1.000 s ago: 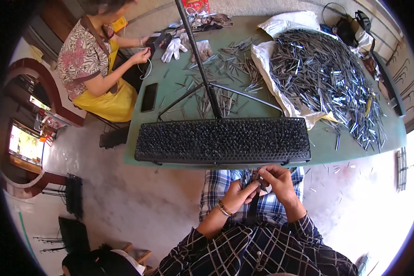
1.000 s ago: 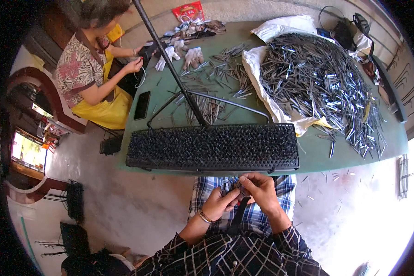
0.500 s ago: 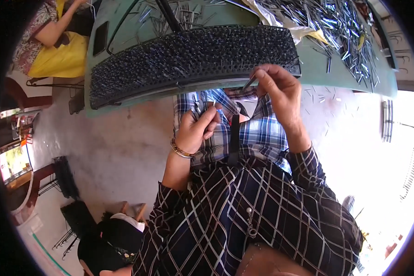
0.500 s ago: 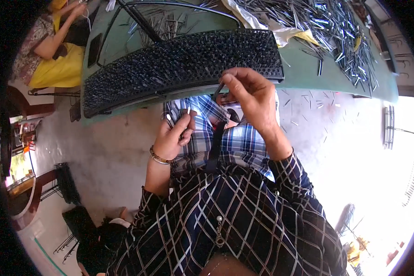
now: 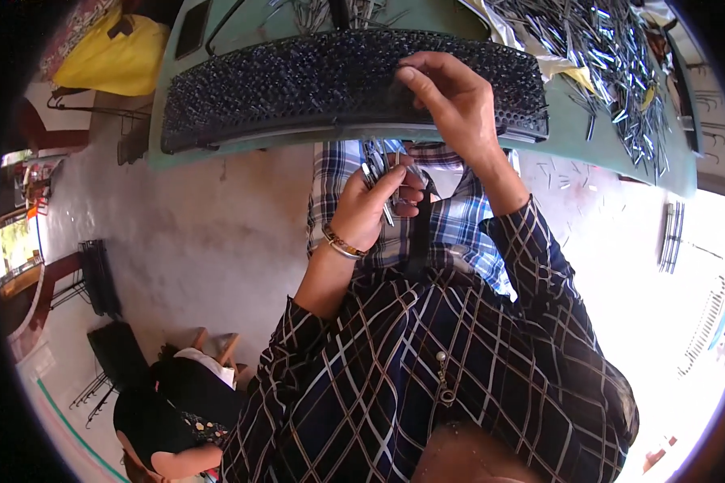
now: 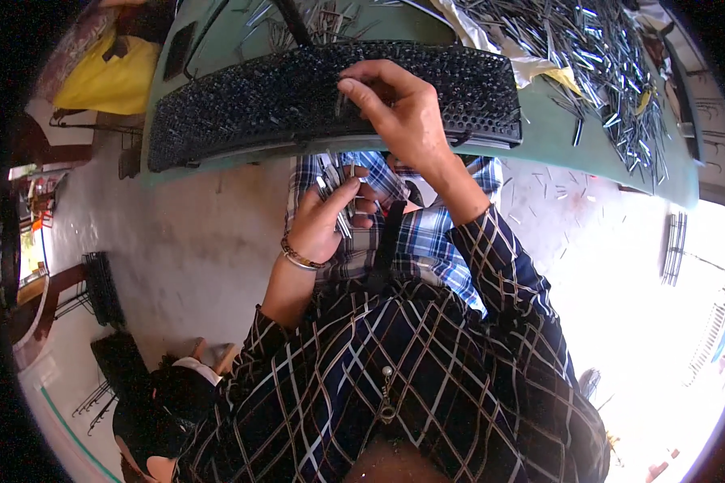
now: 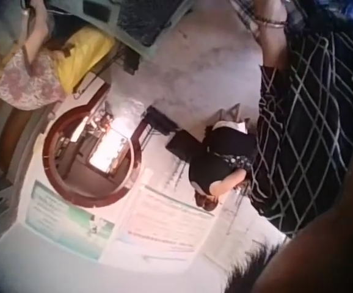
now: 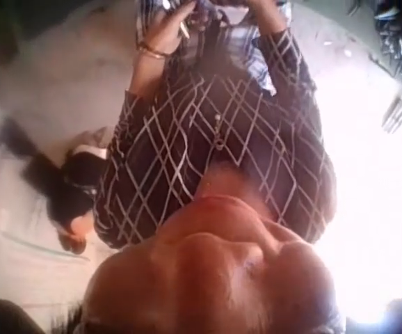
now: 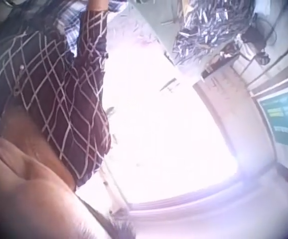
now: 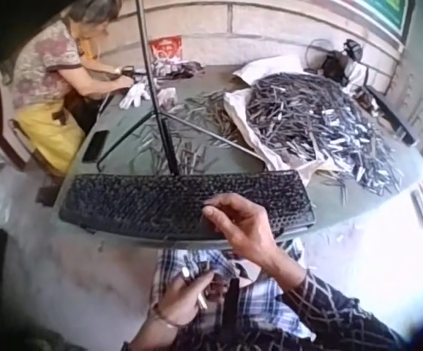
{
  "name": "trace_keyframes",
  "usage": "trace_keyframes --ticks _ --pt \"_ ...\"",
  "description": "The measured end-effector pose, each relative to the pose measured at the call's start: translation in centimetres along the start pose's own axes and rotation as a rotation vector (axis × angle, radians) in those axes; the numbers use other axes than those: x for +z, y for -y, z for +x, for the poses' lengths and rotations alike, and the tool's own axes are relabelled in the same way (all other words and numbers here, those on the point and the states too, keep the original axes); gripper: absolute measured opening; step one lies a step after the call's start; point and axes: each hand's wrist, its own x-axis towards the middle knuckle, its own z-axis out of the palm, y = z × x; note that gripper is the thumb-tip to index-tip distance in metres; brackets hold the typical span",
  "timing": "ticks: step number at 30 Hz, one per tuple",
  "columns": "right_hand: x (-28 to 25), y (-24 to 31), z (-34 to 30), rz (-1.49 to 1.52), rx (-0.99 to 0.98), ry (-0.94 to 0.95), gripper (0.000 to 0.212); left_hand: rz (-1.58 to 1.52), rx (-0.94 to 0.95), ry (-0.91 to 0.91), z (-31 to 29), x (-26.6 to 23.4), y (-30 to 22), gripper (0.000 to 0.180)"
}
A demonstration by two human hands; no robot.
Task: Assembling small metal pins into a black frame at a workbench.
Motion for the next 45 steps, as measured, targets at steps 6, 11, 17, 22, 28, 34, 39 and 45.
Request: trace_keyframes --ticks 6,11,17,22,28,34,39,45 --pt "1.7 -0.5 1.3 -0.195 -0.16 0.105 0.018 -0.082 0.01 0.001 0.2 -0.1 -0.1 0.024" --pt "2.3 -0.6 1.2 -0.254 -0.139 0.053 0.017 -0.094 0.008 -0.005 0.1 -0.6 -0.1 0.023" --pt "2.6 -0.8 1.0 -0.255 -0.107 0.006 0.019 -0.115 -0.011 0.008 0.7 -0.9 0.3 0.023" --pt "2.8 0.1 1.2 -0.257 -0.031 -0.017 0.02 -0.114 -0.039 -0.018 0.6 -0.3 0.0 0.022" --pt "3.4 0.0 0.4 -0.32 -0.105 -0.015 0.015 -0.142 -0.056 0.016 0.6 -0.9 0.9 0.027" --pt "3.3 1.2 -0.1 -0.579 -0.444 0.068 0.011 -0.092 -0.087 0.01 0.2 -0.6 0.3 0.022" --pt "3.2 0.8 -0.2 -0.654 -0.546 0.03 0.011 -0.071 -0.051 0.02 0.0 -0.4 0.6 0.022" --pt "3.1 0.3 0.0 -0.7 -0.581 0.031 0.011 -0.074 -0.077 0.019 -0.3 0.1 1.0 0.024"
